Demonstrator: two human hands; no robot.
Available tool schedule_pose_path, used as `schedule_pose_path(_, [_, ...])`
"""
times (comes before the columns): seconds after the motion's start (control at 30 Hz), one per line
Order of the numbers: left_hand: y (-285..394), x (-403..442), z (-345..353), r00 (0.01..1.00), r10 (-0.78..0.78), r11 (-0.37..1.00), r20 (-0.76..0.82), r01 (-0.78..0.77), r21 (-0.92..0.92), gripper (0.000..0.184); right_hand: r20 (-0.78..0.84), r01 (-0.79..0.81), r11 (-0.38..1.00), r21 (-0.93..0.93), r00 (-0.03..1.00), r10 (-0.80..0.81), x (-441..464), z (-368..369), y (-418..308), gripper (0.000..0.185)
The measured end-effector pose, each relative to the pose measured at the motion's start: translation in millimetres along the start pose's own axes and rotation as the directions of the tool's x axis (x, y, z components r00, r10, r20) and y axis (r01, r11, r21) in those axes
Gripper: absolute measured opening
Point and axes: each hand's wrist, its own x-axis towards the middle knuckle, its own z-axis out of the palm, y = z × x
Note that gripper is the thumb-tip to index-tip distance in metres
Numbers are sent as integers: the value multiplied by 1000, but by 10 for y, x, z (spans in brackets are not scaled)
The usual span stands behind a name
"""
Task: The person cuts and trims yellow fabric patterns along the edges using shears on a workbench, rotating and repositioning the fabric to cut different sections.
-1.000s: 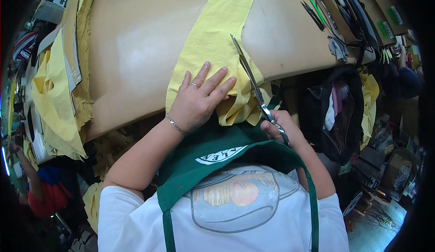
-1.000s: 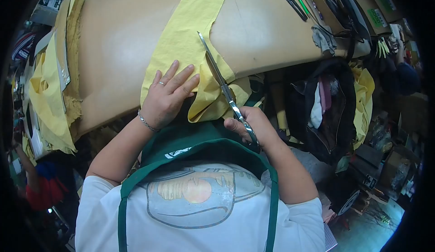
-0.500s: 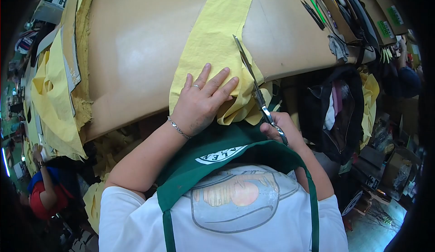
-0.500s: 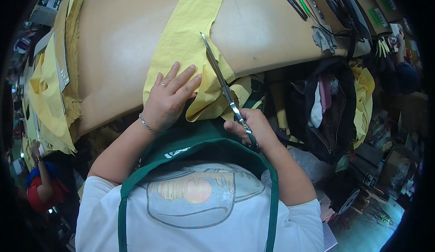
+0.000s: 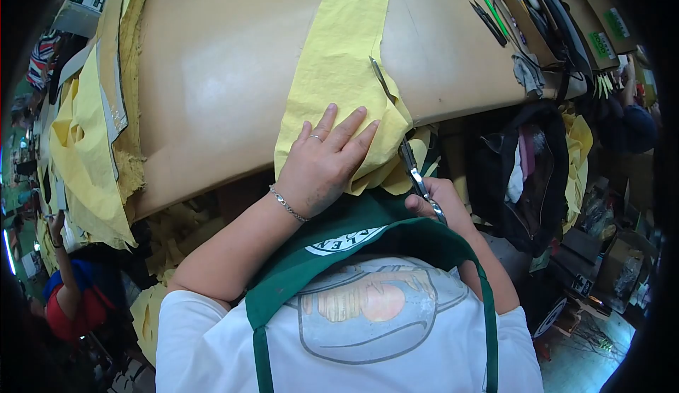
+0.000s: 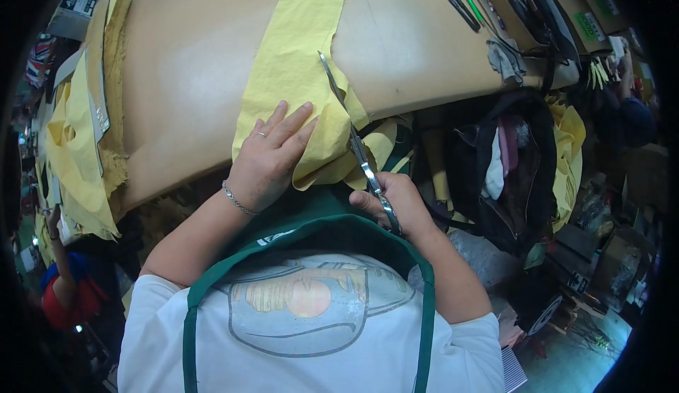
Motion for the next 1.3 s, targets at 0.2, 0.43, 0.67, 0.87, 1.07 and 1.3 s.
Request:
schedule_pose_path(0.2, [56,34,12,1000,5,999,-30,-6,-42,43,-13,-4,1000,-31,1000,3,-13,-2,16,62])
schedule_pose_path(0.43, [158,77,-47,999,-32,993,-14,30,-117,49,-18,17,999,-39,1000,-18,-46,-8,20,62])
schedule_pose_path(0.67, [176,82,-33,999,-41,991,-13,39,-128,51,-32,27,999,-24,999,-27,-67,1,31,63])
schedule_pose_path(0.87, [241,121,-53,998,-67,986,9,68,-155,52,-39,18,1000,-1,999,-18,-68,20,95,63])
schedule_pose_path(1.07, [262,137,-43,998,-56,983,-14,52,-175,51,-64,3,1000,-29,998,-5,-111,23,61,61])
schedule_pose_path(1.3, [277,147,-34,999,-35,976,-39,26,-214,50,-66,-2,1000,-31,998,0,-137,18,72,61])
